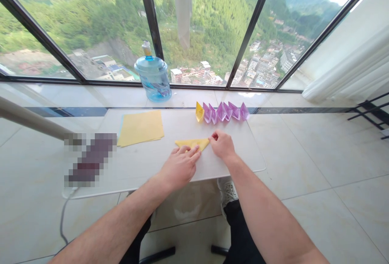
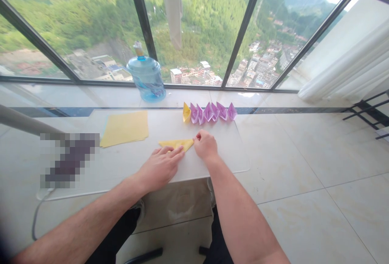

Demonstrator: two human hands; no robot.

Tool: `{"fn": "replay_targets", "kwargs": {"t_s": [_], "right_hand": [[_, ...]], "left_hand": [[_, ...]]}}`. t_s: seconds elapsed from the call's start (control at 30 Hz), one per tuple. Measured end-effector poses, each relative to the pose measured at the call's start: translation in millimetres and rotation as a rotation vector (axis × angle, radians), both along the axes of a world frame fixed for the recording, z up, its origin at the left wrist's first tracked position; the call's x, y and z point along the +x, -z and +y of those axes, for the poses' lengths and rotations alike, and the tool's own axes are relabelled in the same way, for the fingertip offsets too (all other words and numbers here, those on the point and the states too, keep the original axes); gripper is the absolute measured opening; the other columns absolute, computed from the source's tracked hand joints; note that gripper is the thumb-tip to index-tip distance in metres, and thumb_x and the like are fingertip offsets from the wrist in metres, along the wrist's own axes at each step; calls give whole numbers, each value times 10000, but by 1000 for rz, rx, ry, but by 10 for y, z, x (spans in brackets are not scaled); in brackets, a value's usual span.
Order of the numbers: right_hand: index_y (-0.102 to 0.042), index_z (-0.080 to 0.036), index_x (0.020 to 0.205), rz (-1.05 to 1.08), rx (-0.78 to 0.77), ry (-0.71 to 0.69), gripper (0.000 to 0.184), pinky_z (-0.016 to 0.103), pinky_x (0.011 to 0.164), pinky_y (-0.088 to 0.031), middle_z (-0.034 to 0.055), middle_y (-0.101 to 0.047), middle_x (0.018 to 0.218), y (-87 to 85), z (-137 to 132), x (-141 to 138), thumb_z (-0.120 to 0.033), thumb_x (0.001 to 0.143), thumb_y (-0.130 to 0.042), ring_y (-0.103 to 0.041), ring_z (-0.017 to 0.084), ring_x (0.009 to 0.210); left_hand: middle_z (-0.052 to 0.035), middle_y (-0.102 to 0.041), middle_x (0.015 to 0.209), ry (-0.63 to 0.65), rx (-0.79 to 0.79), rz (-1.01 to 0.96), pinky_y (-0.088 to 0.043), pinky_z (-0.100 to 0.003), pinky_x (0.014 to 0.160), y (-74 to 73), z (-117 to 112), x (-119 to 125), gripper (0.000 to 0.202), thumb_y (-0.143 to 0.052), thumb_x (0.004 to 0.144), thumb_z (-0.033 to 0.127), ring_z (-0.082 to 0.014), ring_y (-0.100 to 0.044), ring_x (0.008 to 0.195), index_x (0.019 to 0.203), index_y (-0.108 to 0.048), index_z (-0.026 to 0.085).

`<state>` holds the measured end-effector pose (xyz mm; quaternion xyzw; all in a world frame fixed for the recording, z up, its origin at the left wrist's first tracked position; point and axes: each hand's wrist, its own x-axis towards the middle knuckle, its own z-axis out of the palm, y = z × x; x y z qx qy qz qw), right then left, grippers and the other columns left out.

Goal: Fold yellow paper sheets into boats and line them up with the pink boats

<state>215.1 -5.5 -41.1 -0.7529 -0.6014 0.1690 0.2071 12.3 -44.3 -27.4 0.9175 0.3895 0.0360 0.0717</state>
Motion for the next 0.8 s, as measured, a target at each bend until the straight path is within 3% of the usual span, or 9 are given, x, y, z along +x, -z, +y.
{"fn": "replay_targets", "kwargs": {"t_s": [0.17,0.47,0.67,0.8], "right_hand": [[-665,-227,787,-20,-35,-235,137,246,687,-402,1,-709,831,-41,-75,-123,-356,781,-713,-617,147,760],[-698,-240,792,-14,-123,-251,109,243,660,-391,-9,-728,824,-85,-30,-111,-346,780,-722,-619,138,741],[-697,-239,794,-17,-120,-256,100,249,647,-379,-5,-731,826,-91,-28,-113,-335,777,-717,-621,143,744],[-704,-245,795,-36,-138,-258,54,249,665,-389,-2,-737,836,-106,-23,-115,-287,810,-672,-631,145,761]], "left_hand": [[-75,-523,1488,12,-13,9,-413,-467,941,-17,-5,-8,518,-382,942,227,-312,-512,1198,1448,-491,212],[-93,-549,1445,90,-31,-12,-435,-413,976,-72,36,-86,455,-463,942,246,-274,-536,1203,1389,-547,234],[-87,-571,1434,99,-46,-53,-444,-437,1027,-66,43,-115,443,-547,902,305,-291,-542,1238,1335,-598,228],[-63,-726,1177,-51,-95,-207,-508,-370,952,19,132,-117,333,-419,973,283,-219,-661,1062,1136,-704,228]]}}
